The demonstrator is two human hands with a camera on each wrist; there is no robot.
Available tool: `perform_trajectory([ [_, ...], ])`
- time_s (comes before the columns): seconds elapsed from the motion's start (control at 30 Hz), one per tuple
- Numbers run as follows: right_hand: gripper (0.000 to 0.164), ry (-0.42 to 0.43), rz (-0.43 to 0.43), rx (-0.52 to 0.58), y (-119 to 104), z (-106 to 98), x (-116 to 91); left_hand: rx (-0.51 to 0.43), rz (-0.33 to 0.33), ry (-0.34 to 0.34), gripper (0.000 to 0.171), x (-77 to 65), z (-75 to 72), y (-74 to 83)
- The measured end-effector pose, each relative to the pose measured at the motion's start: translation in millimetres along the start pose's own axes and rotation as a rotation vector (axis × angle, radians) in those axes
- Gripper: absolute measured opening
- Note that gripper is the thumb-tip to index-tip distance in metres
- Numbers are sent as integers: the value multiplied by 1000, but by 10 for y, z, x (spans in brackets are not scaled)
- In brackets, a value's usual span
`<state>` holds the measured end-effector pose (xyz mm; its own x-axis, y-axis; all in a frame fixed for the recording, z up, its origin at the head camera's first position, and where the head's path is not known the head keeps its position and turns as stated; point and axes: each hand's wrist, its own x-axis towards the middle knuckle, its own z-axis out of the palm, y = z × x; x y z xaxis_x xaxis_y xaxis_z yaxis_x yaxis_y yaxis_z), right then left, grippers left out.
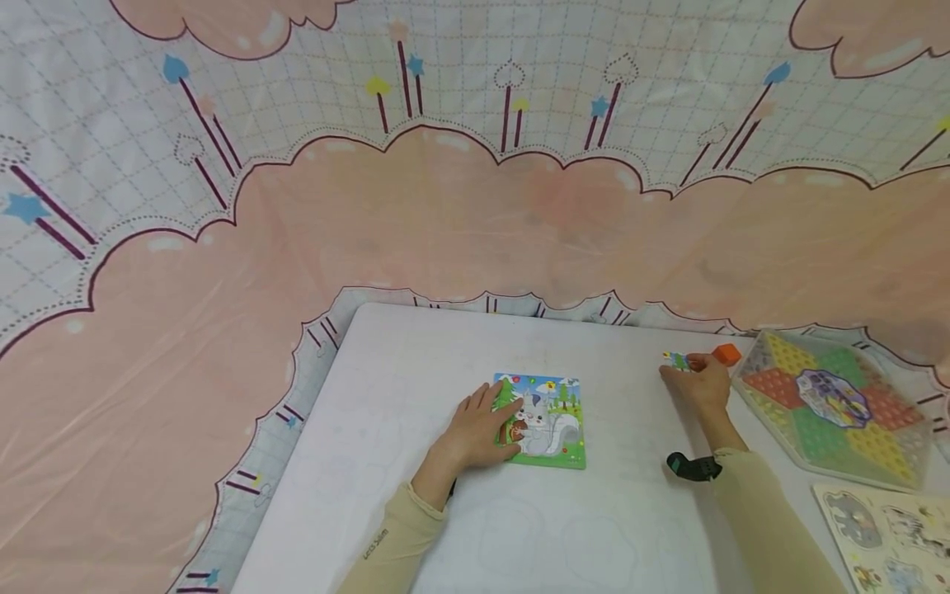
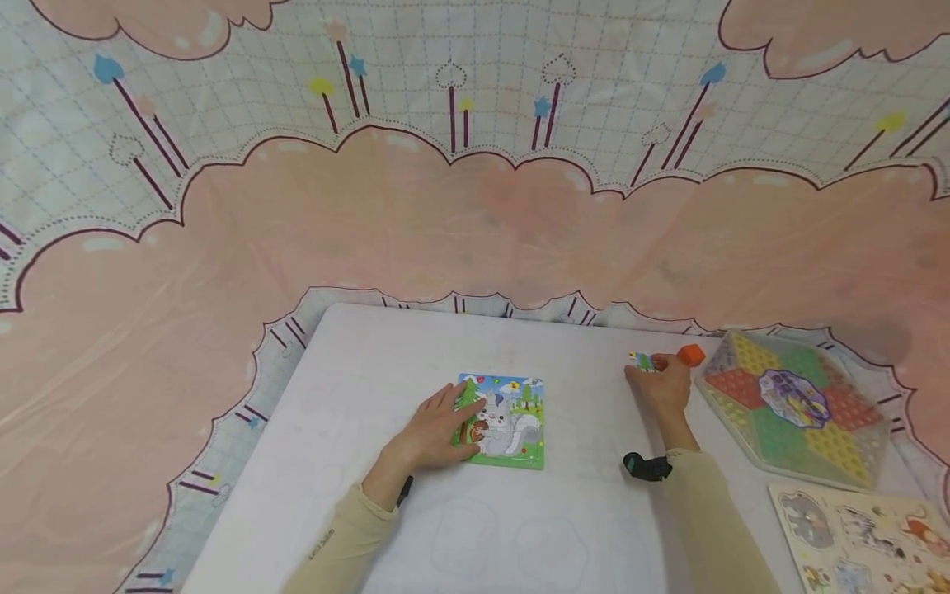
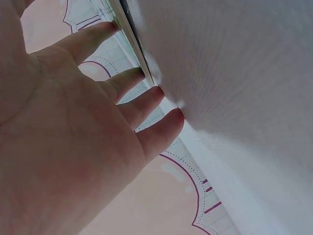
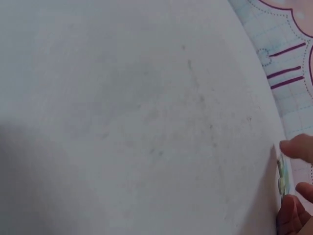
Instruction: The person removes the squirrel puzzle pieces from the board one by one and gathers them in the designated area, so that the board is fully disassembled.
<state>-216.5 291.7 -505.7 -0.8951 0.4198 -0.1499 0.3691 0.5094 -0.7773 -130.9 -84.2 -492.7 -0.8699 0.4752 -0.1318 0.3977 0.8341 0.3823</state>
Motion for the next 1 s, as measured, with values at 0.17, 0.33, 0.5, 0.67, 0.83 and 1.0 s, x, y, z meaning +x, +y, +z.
perform_trajectory([
  [0.17,60,10,-32,34,31,25,-35,2,3,3,67,5,-8,-19],
  [0.33,42,72,-251,-33,-16,99,-176,3,4,3,67,5,-10,-36],
  [0.5,35,-87,-396,-52,-148,230,-370,-3,9,6,67,-1,-16,-37],
  [0.67,34,-306,-468,-107,-307,382,-596,-1,4,3,67,3,-14,-30],
  [0.83,31,-427,-550,-139,-406,508,-836,-10,2,-2,67,9,1,-21],
  [1.0,32,-486,-606,-173,-412,593,-960,-18,15,6,67,9,15,-17],
])
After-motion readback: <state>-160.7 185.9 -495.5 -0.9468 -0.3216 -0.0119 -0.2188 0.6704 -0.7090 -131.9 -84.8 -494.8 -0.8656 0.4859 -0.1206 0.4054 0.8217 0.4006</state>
